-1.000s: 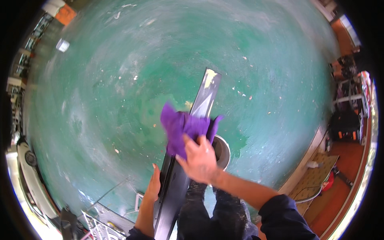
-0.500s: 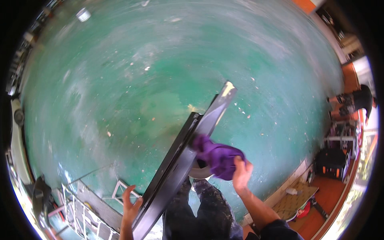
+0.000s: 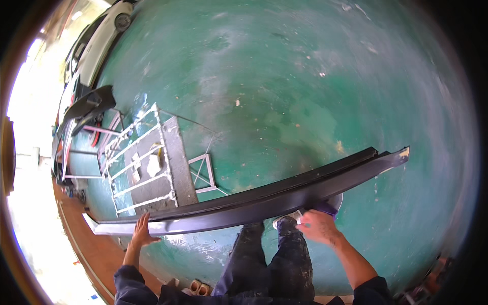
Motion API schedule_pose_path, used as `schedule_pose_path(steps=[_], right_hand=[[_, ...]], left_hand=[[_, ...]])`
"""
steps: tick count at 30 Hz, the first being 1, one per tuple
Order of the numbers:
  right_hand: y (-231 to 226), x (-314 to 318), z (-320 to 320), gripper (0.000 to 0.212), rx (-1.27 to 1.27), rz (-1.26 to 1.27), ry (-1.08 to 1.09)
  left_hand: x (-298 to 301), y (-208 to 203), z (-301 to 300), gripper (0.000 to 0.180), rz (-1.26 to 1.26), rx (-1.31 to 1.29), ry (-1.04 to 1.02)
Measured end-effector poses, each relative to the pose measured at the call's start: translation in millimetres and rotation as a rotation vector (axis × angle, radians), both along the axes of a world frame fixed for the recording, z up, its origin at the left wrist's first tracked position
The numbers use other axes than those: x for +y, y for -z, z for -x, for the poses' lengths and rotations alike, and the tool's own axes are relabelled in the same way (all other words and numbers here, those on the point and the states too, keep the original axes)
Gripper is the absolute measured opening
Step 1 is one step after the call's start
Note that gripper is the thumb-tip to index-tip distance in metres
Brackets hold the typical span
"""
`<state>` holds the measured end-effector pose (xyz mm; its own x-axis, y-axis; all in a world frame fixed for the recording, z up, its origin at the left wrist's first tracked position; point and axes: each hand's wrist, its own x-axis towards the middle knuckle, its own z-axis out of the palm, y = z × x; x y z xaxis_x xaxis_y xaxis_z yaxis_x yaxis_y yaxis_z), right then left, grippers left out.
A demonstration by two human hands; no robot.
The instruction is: The person sands a black car bumper using a sanding block and a sponge, then wipes it with a purple cloth. The person repeatedly dips the sponge into a bucket of water and continues sanding and wiping the bumper surface.
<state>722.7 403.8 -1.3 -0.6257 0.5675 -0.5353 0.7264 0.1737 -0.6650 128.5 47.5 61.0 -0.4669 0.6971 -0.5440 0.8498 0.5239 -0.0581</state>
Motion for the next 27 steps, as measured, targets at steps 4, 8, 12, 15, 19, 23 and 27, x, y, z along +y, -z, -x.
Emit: schedule_pose_path(steps=[4,8,12,15,19,23,27], right_hand=[[-63,-3,126,0.082,0.255,-0.373,-0.390],[-33,15,197,0.113,0.078,-0.472,-0.715],[-31,22,242,0.093,-0.269,-0.245,-0.825],[-83,-7,220,0.079,-0.268,-0.394,-0.771],[-206,-66,181,0.059,-0.126,-0.725,-0.748],[-356,-84,213,0.044,0.057,-1.014,-0.713],[-451,-72,245,0.040,0.189,-1.556,-0.678]], left_hand=[[-41,10,54,0.142,0.060,0.028,0.125],[6,47,86,0.128,0.081,-0.161,0.211],[18,25,79,0.107,0.076,-0.193,0.263],[-15,-3,50,0.096,-0.147,-0.142,0.281],[-95,-73,8,0.070,-0.372,-0.186,0.206],[-119,-195,10,0.054,-0.625,-0.044,0.219],[-117,-283,29,0.039,-0.962,0.367,0.269]])
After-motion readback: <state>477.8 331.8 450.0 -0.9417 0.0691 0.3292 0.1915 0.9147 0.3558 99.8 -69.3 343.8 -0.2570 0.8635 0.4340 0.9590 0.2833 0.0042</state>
